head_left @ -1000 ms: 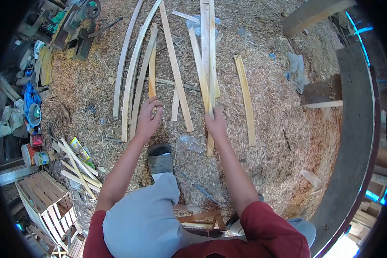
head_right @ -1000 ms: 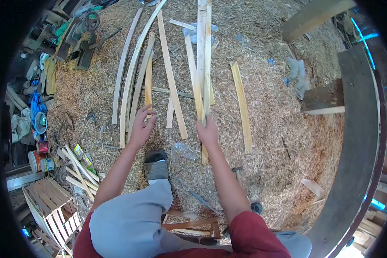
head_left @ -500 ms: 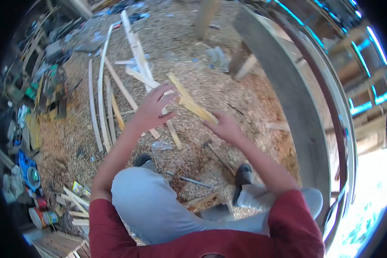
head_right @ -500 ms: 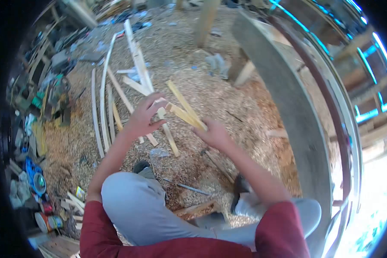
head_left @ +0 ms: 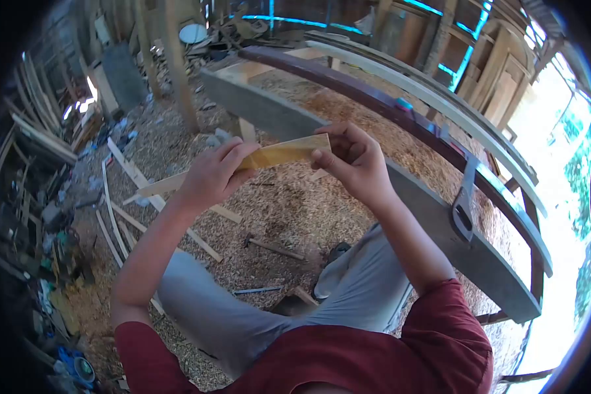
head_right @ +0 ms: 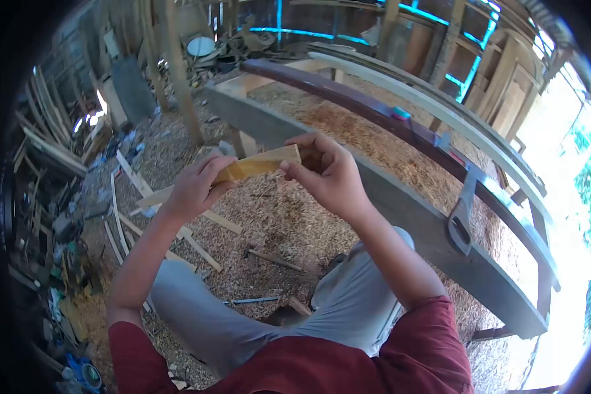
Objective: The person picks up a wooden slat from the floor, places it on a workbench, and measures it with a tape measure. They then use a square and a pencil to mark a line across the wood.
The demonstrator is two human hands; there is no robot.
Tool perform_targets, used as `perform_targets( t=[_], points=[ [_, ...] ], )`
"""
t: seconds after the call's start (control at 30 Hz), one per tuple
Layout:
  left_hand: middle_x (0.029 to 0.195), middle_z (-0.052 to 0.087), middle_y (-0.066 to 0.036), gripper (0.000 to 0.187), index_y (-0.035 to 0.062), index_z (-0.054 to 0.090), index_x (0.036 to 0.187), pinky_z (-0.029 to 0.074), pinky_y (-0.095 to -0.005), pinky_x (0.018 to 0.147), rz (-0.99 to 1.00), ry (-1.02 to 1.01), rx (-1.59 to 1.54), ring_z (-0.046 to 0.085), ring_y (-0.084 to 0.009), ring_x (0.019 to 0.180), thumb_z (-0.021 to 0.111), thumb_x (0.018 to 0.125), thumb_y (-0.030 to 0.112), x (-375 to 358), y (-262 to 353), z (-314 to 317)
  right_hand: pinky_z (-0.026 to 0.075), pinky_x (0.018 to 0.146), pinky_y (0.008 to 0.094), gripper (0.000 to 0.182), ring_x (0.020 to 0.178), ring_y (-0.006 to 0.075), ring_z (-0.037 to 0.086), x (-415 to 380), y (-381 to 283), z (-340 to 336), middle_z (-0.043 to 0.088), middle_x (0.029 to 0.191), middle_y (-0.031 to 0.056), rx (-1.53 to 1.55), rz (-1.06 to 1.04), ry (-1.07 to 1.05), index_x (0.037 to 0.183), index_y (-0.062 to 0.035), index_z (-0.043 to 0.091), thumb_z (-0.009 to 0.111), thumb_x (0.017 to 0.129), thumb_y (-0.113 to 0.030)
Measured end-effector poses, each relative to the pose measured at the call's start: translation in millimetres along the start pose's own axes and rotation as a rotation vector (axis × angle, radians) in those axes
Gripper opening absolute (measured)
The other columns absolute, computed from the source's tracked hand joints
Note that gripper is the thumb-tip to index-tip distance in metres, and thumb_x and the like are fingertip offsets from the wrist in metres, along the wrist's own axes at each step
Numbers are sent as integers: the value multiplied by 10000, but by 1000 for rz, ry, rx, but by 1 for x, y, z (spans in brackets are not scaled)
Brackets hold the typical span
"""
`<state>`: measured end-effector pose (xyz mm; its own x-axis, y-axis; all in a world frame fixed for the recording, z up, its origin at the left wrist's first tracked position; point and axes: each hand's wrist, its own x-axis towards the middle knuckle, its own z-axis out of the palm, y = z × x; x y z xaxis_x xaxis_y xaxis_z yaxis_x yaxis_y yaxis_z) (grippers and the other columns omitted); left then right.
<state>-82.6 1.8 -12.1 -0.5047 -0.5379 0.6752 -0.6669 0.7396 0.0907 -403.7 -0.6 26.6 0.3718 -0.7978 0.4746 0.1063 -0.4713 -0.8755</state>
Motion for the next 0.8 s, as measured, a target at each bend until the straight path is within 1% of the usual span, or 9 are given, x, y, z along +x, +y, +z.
perform_targets(
  t=[0.03,0.1,0.23,0.33,0.47,0.53,0.67,0.77,0.8],
  points=[
    [1205,694,-102,454,127,611,1416,589,-491,810,26,-10,3,734,-368,964,755,1047,349,14,7,10,640,869,289,328,975,137,784,-11,-5,-13,793,1150,115,3,-14,24,1331,48,634,781,1047,-27],
    [1299,674,-164,541,80,546,1480,599,-504,900,226,68,41,718,-418,1089,789,1023,237,40,19,32,636,865,283,341,973,135,784,-31,-11,-36,795,1143,97,10,-124,79,1338,35,648,794,1036,-22],
    [1329,647,-207,550,54,519,1496,580,-544,962,332,15,20,679,-454,1176,768,1022,179,89,43,73,612,846,296,424,975,135,785,-64,-17,-84,800,1106,106,-229,-242,205,1346,7,680,864,976,-88],
    [1290,647,-168,565,98,542,1499,570,-531,985,325,-113,85,681,-412,1155,782,994,182,133,68,86,603,850,337,436,940,171,775,-92,-24,-117,799,1055,115,-376,-255,354,1329,-7,689,875,955,-134],
    [1325,652,-194,562,77,537,1502,551,-553,1026,376,-279,91,660,-443,1209,755,986,122,183,83,102,600,866,354,391,896,188,764,-120,-16,-164,801,1033,104,-512,-229,536,1316,-15,692,835,972,-133],
    [1284,662,-177,538,82,551,1475,550,-542,1005,484,-365,139,667,-432,1176,759,983,147,200,88,112,598,867,351,380,905,184,764,-130,-11,-180,802,1036,101,-505,-173,559,1315,-14,691,822,977,-125],
    [1251,673,-158,514,92,551,1455,549,-537,976,494,-322,184,677,-419,1143,757,991,170,216,99,128,584,878,327,324,940,157,747,-143,0,-195,794,1028,88,-427,-99,583,1294,-3,694,786,999,-101],
    [1240,676,-159,433,75,544,1419,549,-520,960,447,-207,139,681,-413,1113,728,1045,196,235,105,132,577,888,318,299,948,148,735,-151,7,-192,786,1022,82,-376,-71,576,1283,-2,699,777,1009,-95],
    [1221,676,-161,378,67,533,1407,551,-494,952,306,-219,71,687,-383,1096,689,1089,198,244,109,129,575,894,315,288,947,146,730,-153,7,-192,782,1021,80,-365,-56,572,1277,-1,701,772,1014,-92]
  ],
)
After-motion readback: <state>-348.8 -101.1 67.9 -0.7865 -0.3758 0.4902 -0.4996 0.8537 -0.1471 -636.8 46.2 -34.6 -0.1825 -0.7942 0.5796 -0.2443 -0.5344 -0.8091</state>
